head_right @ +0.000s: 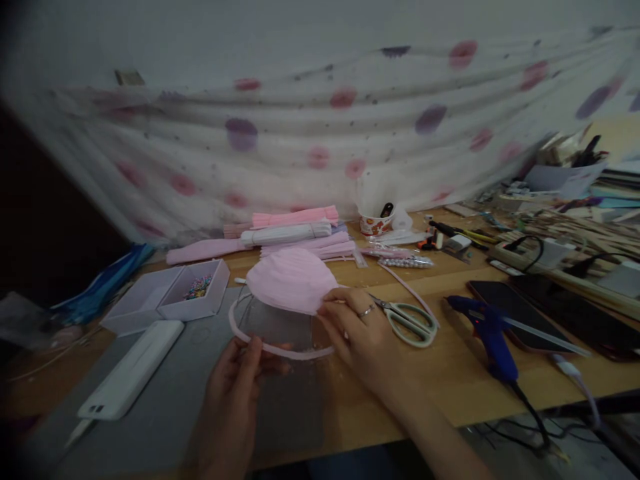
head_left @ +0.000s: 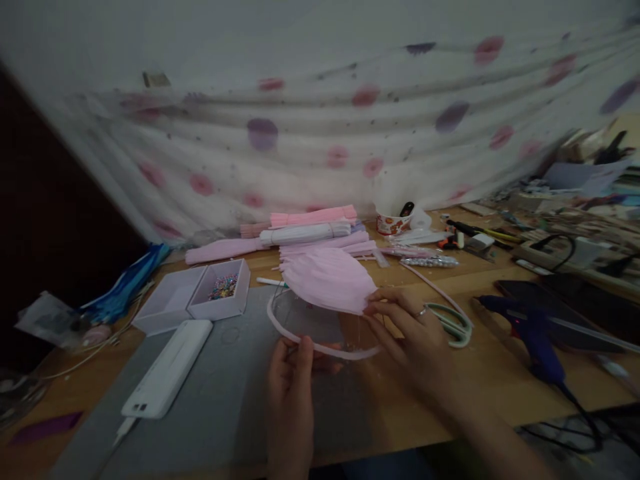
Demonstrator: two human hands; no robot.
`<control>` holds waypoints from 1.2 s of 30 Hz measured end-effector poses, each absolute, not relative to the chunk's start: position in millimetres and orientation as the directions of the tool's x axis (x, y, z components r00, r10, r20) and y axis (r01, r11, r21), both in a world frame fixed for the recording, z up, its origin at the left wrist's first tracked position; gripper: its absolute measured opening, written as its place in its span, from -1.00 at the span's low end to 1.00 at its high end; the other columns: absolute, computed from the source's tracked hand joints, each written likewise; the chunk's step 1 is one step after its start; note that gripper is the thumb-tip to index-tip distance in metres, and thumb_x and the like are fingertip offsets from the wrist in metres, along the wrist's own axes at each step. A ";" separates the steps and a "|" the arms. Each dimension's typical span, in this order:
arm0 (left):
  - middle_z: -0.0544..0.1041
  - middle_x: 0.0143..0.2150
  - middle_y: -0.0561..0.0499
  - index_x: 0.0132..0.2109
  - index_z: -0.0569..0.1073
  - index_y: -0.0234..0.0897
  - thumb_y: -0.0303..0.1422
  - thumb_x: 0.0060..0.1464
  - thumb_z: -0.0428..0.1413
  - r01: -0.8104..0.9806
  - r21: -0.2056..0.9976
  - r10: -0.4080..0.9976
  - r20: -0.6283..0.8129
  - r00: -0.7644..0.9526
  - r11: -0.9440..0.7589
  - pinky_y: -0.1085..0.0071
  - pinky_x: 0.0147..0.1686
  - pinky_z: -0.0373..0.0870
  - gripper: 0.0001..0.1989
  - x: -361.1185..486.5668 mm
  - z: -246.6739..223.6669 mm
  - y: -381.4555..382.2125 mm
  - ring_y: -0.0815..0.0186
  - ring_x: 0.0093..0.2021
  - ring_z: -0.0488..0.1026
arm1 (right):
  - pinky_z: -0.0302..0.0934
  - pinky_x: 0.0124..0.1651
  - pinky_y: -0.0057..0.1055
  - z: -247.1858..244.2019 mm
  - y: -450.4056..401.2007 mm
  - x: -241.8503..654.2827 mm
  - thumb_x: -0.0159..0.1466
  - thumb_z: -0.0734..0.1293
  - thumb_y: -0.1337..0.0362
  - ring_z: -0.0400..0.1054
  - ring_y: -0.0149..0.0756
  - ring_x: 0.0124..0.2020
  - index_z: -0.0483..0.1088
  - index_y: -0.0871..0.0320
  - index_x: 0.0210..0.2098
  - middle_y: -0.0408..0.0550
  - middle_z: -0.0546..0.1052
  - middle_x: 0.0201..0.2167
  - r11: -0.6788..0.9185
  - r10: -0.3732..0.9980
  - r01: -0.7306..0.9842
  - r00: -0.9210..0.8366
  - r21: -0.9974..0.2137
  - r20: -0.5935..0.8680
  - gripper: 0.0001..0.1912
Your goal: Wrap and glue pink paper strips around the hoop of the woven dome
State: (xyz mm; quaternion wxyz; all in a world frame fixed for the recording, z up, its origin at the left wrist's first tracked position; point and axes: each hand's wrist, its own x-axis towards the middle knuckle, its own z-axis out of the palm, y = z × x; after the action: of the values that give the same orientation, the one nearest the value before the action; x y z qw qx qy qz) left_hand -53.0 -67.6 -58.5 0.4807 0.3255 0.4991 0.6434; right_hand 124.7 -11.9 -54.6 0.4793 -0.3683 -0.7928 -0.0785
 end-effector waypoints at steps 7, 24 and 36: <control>0.46 -0.68 0.08 -0.56 0.36 -0.23 -0.02 -0.03 0.23 0.049 0.999 0.867 0.034 -0.496 -0.012 0.52 -0.55 0.34 -0.59 -61.8 -60.7 -76.9 0.37 -0.64 0.39 | 0.36 -0.14 -0.24 -58.7 -13.1 120.4 0.30 0.32 0.42 0.43 -0.21 -0.15 0.39 0.11 -0.20 0.01 0.51 -0.19 0.748 0.487 0.628 -0.302 -0.213 0.820 -0.89; 0.64 -0.27 -0.13 -0.24 0.53 -0.29 -0.20 -0.02 0.25 -0.093 0.987 0.931 -0.151 -0.332 0.127 0.53 -0.67 0.27 -0.74 -34.6 -93.7 -73.6 0.39 -0.62 0.42 | 0.30 -0.32 -0.31 -88.4 -23.6 109.0 0.28 0.32 0.39 0.34 -0.17 -0.23 0.48 0.14 -0.32 0.06 0.44 -0.22 0.677 0.664 0.687 -0.417 -0.263 0.620 -0.92; 0.30 -0.69 0.21 -0.37 0.45 -0.28 -0.13 0.00 0.20 -0.137 0.979 0.921 -0.189 -0.340 0.150 0.60 -0.81 -0.05 -0.72 -23.8 -96.4 -66.4 0.53 -0.79 0.08 | 0.32 -0.31 -0.30 -98.8 -32.7 108.4 0.26 0.29 0.48 0.40 -0.18 -0.26 0.44 0.14 -0.30 0.03 0.52 -0.23 0.640 0.745 0.636 -0.374 -0.431 0.553 -0.86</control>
State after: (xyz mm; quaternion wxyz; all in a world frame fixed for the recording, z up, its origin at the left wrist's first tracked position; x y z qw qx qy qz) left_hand -23.8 -66.4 -96.4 0.4707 0.3295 0.5947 0.5623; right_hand 108.4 -32.7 -98.8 0.3716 -0.4181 -0.8257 0.0729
